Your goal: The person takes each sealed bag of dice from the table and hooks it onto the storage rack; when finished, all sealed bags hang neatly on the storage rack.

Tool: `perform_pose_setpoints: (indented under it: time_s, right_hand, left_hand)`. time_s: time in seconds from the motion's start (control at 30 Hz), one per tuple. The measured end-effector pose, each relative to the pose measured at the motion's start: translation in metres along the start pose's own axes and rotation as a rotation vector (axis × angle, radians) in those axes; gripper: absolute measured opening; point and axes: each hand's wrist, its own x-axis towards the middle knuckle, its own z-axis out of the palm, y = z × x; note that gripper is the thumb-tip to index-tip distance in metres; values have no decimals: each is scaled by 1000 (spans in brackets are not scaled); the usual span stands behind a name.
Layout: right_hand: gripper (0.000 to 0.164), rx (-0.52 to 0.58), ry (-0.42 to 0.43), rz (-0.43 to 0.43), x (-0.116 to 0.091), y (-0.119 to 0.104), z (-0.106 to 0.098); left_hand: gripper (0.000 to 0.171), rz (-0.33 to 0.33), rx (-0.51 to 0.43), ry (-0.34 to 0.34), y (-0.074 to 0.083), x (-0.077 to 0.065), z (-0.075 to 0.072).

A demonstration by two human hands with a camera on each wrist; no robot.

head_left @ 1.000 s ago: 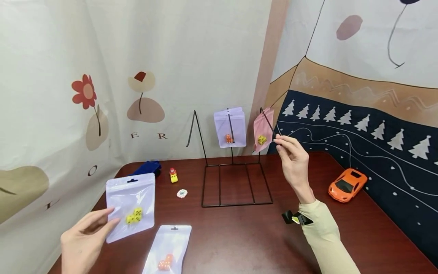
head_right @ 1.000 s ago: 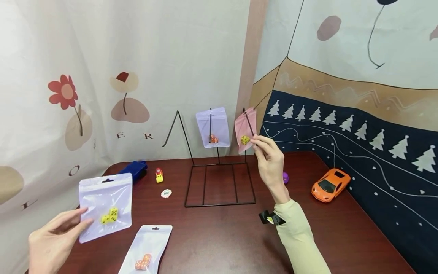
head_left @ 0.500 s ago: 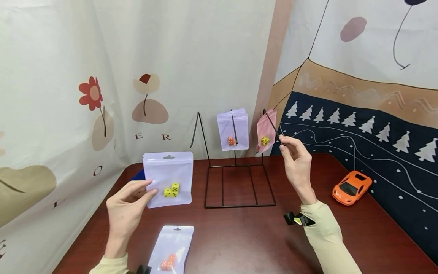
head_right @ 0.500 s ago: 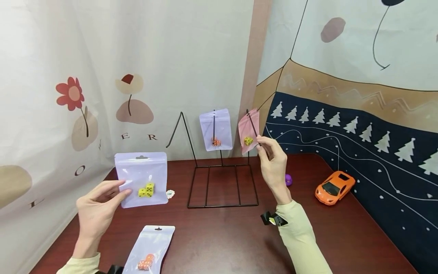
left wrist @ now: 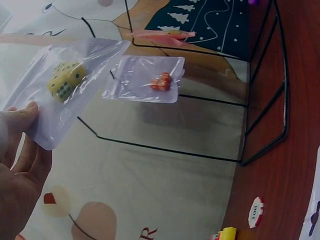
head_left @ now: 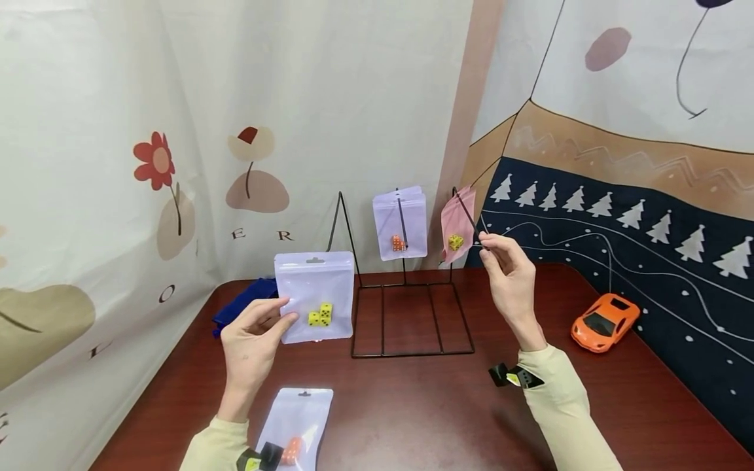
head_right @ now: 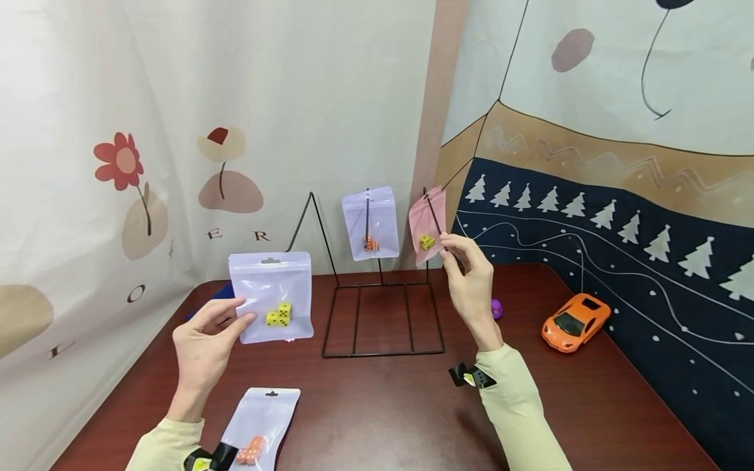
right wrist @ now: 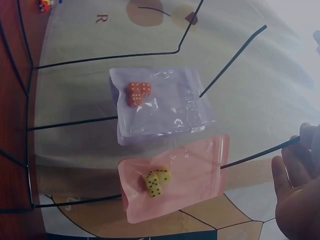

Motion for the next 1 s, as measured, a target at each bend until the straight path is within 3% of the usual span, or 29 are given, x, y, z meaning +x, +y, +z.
perform_pose_setpoints:
  time_s: [0.33,0.53,0.67,0.87,1.0]
  right_hand:
    - [19,-5,4,7,-2,0,1]
    - [19,-21,9,14,-4,1,-1]
    - [20,-19,8,7,-4,1,0]
    - [22,-11,4,3,-5,11,-1]
    - [22,-9,4,-1,-5,12,-1]
  left_hand:
    - [32,-83,32,-12,-19,-4,4]
    - [31,-120,6,-14,-18,-3,10]
    - [30,-133,16,-27,-10,1,13]
    - [31,-144,21,-5,-26,2,10]
    - [31,-125,11,1,-27,5,13]
